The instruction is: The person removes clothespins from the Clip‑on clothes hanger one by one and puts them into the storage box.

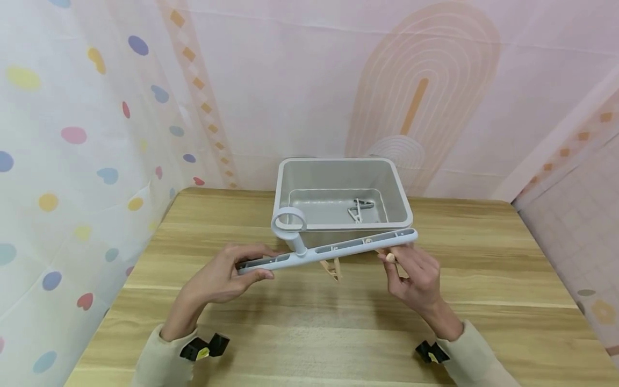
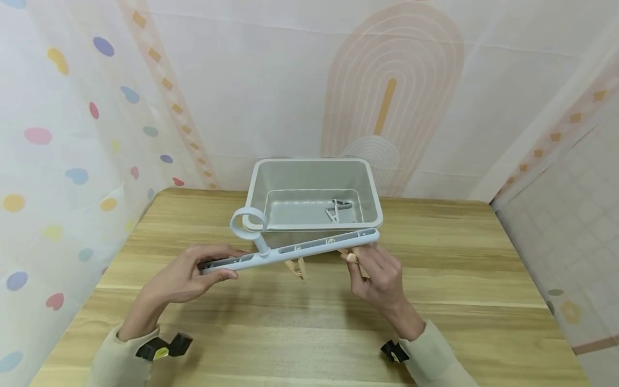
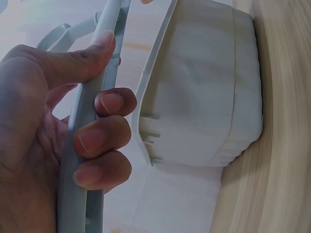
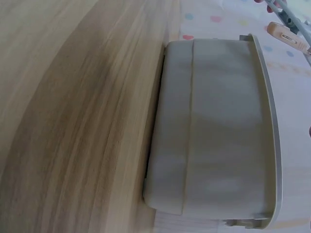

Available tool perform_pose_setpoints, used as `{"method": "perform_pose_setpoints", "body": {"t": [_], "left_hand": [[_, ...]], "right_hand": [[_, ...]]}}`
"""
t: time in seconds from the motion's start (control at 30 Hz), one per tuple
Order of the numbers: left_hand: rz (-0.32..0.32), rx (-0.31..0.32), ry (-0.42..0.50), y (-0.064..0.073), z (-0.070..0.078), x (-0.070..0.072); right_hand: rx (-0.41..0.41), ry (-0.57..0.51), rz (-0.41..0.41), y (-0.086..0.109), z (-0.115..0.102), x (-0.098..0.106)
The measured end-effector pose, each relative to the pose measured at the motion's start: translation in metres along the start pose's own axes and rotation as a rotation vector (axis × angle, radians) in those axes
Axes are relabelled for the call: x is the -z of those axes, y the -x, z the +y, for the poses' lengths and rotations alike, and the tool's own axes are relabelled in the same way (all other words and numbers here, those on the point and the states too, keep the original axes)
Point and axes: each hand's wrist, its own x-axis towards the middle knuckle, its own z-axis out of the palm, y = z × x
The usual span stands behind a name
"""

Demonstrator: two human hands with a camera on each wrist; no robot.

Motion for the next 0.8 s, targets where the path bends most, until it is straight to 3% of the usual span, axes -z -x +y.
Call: {"method": "perform_pose_setpoints", "body": {"t": [0.2,0.43,0.6,0.8], "left_hand": [[-0.018,-0.001,-0.001,-0.002,0.001,-0.001],[0.0,0.02,-0.013,-0.001,0.0,-0.001],[0.006,0.028,-0.019,-0.003,-0.002,-0.002],[0.008,0.034,-0.013,-0.004,-0.002,-0.003]], "right_hand": [[-0.005,0.023,-0.001,-0.001,0.003,0.003],[-0.086,-0.034,-0.156,0.006,0.013,0.011],[-0.149,-0.066,-0.223,0.01,0.015,0.016],[-0.149,-0.062,-0.218,0.008,0.016,0.019]]}}
